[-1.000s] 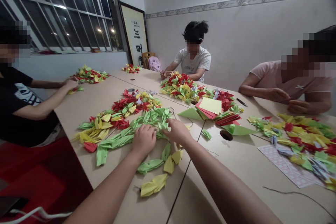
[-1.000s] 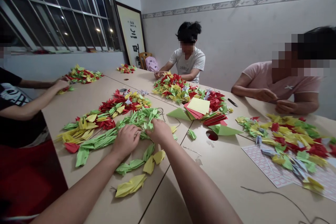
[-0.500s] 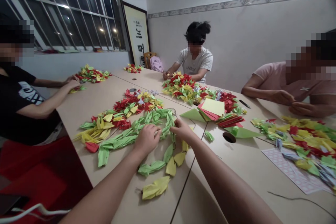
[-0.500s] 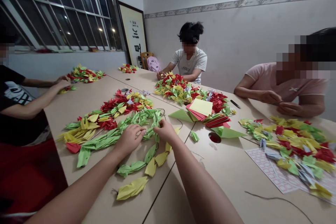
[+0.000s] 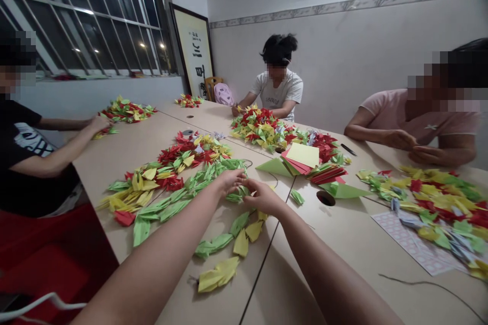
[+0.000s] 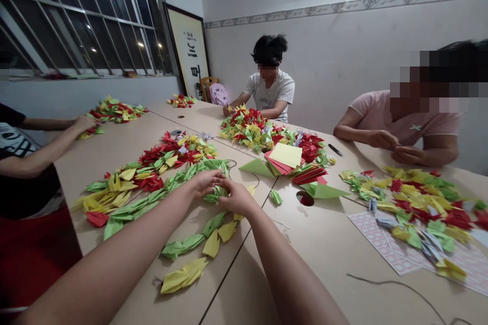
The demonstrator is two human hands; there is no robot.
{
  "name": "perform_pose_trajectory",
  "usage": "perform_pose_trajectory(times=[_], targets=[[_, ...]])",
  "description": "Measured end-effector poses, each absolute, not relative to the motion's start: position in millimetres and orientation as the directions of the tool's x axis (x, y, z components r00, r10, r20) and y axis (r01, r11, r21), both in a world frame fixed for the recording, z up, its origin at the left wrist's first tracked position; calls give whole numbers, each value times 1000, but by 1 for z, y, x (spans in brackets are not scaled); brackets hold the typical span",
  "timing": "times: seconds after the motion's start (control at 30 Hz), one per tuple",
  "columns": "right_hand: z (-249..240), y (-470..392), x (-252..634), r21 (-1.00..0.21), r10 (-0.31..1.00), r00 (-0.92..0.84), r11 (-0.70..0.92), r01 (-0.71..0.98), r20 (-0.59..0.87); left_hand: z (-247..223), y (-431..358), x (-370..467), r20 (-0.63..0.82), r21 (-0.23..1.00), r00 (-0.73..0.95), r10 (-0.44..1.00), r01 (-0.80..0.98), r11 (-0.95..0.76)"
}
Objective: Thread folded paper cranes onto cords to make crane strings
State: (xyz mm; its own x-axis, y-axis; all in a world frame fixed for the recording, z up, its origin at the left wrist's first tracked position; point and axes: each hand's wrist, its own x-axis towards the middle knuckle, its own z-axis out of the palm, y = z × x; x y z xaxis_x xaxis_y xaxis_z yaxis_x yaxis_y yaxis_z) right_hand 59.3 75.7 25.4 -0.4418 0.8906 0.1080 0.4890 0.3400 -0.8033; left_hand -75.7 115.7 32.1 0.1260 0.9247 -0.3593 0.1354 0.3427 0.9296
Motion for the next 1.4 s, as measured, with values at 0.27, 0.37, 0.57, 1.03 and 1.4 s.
perform_pose_trajectory(times=[0.27,0.37,0.57,1.03,1.4], targets=[[25,93,61,-746,958,-275,241,620,81,22,101,-91,-223,936,77,972,294,192],[22,109,54,-734,983,-165,171,657,82,24,96,-98,-151,892,48,987,438,115],[19,140,31,-752,998,-57,41,658,6,17,91,-110,65,760,13,998,647,-58],[20,141,39,-958,956,-221,-133,254,-192,0,100,-99,86,793,-14,996,606,-60],[23,137,43,-979,933,-311,-140,146,-180,-4,106,-93,10,1000,-52,999,-15,-11]])
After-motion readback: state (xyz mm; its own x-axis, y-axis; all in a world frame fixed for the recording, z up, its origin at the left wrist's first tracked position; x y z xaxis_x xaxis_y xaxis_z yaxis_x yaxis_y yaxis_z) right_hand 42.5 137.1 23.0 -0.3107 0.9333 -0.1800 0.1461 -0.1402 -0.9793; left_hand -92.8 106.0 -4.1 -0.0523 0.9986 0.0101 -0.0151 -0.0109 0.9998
